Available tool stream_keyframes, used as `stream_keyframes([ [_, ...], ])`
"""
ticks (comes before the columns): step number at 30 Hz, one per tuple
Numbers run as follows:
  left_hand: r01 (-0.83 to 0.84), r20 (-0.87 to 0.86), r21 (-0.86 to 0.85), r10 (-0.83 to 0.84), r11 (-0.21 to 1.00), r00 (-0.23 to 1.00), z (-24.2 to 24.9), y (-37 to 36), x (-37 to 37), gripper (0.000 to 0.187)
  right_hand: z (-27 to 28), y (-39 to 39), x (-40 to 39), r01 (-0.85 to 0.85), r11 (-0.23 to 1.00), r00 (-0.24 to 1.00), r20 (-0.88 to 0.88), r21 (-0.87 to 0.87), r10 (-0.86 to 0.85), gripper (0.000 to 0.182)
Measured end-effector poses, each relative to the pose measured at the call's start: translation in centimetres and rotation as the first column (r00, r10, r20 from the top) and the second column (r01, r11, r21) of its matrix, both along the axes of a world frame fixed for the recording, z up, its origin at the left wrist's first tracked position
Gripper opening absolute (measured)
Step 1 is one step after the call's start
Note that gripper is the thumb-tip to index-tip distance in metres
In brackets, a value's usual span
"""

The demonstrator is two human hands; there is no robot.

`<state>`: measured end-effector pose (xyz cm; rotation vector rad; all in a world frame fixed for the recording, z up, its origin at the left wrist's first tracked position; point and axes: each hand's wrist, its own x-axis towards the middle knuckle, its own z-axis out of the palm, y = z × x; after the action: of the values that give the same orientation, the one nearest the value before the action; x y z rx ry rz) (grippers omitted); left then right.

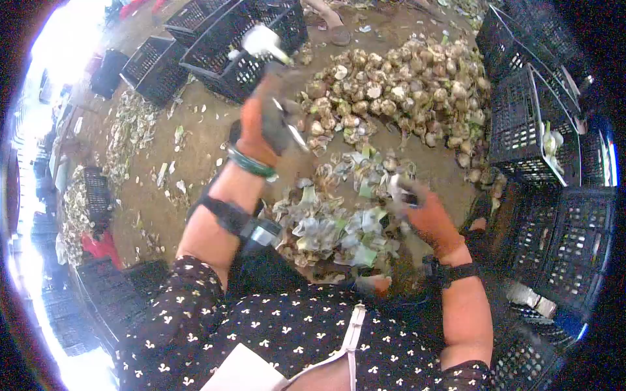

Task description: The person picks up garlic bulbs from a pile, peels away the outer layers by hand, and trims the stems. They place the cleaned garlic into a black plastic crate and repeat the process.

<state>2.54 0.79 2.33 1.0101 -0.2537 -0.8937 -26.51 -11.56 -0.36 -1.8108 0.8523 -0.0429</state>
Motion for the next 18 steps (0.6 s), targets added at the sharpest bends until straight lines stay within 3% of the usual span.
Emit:
stream_keyframes([
  [1,-0.240,0.041,0.319,0.240,0.917,0.970,3.0,-0.8,-0.6,0.035,-0.3,0.2,-0.4,-0.201,0.961,0.980,-0.028,-0.188,0.199,0.048],
  [3,-0.011,-0.130,0.210,0.039,0.978,0.991,2.9,0.4,-0.6,0.039,-0.9,-0.2,-1.8,-0.255,0.947,0.965,-0.107,-0.197,0.238,0.050],
  [5,0.068,-0.237,0.207,-0.018,0.976,0.971,0.6,2.0,-2.8,0.032,-5.5,-2.6,-4.8,-0.491,0.819,0.808,-0.507,-0.298,0.300,0.046],
  [6,0.107,-0.289,0.197,-0.046,0.974,0.956,-0.4,2.9,-3.8,0.034,-4.6,-3.4,-4.5,-0.492,0.825,0.793,-0.534,-0.277,0.294,0.046],
  [7,0.119,-0.314,0.199,-0.051,0.973,0.948,-1.7,3.3,-4.3,0.034,-3.2,-3.9,-3.3,-0.577,0.788,0.647,-0.709,-0.214,0.281,0.044],
  [8,0.303,-0.142,0.355,-0.269,0.885,0.953,-3.0,3.6,-4.5,0.036,-2.7,-4.7,-2.1,-0.646,0.751,0.475,-0.842,-0.138,0.255,0.043],
  [9,0.424,-0.002,0.525,-0.496,0.738,0.868,-4.0,4.0,-4.6,0.039,-3.4,-5.4,-1.5,-0.646,0.753,0.466,-0.847,-0.127,0.257,0.043],
  [11,0.421,-0.030,0.547,-0.486,0.723,0.873,-5.3,5.5,-5.1,0.041,-6.3,-6.8,-0.5,-0.569,0.629,0.704,-0.709,-0.530,0.039,0.040],
  [12,0.415,-0.044,0.571,-0.478,0.709,0.877,-5.8,6.0,-5.4,0.043,-8.8,-7.7,0.1,-0.575,0.632,0.696,-0.717,-0.520,0.044,0.040],
  [14,0.441,-0.157,0.512,-0.424,0.737,0.892,-5.2,5.8,-5.2,0.043,-14.0,-9.8,2.1,-0.388,0.694,0.839,-0.544,-0.606,-0.005,0.038],
  [15,0.459,-0.264,0.454,-0.376,0.764,0.888,-4.9,5.9,-4.9,0.043,-14.7,-9.9,3.7,-0.392,0.701,0.840,-0.543,-0.596,0.008,0.038],
  [16,0.430,-0.313,0.554,-0.300,0.713,0.901,-5.2,5.9,-4.9,0.044,-15.2,-9.4,5.6,-0.375,0.711,0.842,-0.539,-0.595,-0.006,0.038],
  [18,0.462,-0.336,0.567,-0.320,0.682,0.886,-5.4,5.5,-4.6,0.043,-16.2,-8.8,8.2,-0.364,0.724,0.847,-0.531,-0.586,-0.004,0.038],
])
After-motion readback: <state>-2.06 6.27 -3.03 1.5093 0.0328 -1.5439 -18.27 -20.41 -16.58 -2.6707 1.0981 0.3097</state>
